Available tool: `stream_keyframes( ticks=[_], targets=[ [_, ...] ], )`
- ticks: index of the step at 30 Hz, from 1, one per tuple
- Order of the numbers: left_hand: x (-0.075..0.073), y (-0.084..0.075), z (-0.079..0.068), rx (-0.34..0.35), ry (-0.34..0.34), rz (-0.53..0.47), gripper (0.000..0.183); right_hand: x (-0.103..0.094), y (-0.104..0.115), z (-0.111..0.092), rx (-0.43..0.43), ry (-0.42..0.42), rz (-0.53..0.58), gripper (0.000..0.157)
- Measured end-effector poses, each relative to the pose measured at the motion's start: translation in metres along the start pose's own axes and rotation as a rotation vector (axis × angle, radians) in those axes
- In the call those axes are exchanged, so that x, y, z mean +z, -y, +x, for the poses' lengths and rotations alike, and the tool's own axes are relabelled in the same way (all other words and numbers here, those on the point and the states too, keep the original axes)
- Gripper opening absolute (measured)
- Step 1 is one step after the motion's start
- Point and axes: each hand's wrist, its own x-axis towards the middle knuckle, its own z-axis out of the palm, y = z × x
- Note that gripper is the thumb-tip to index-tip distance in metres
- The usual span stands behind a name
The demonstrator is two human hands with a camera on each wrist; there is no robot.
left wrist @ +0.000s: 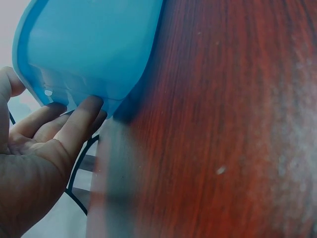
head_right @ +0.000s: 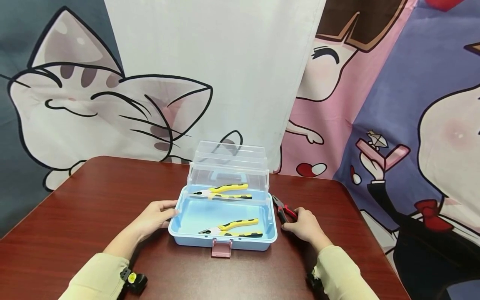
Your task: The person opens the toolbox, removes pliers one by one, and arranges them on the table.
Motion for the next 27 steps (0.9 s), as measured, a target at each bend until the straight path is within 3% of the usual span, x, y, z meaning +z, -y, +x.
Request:
stream_keyframes(
  ticks=[14, 27],
  targets=[
    [-0.0002, -0.0008, -0.0011, 0.008, 0.002, 0.007, 0.052, 0.0051, 0.0012, -0.0002, -0.016, -0.022, -0.076, 0.066],
    [0.0003, -0.0007, -0.0008, 0.006, -0.012, 0.006, 0.051, 0.0055, 0.005, -0.0027, 0.021, -0.012, -0.049, 0.068]
  ],
)
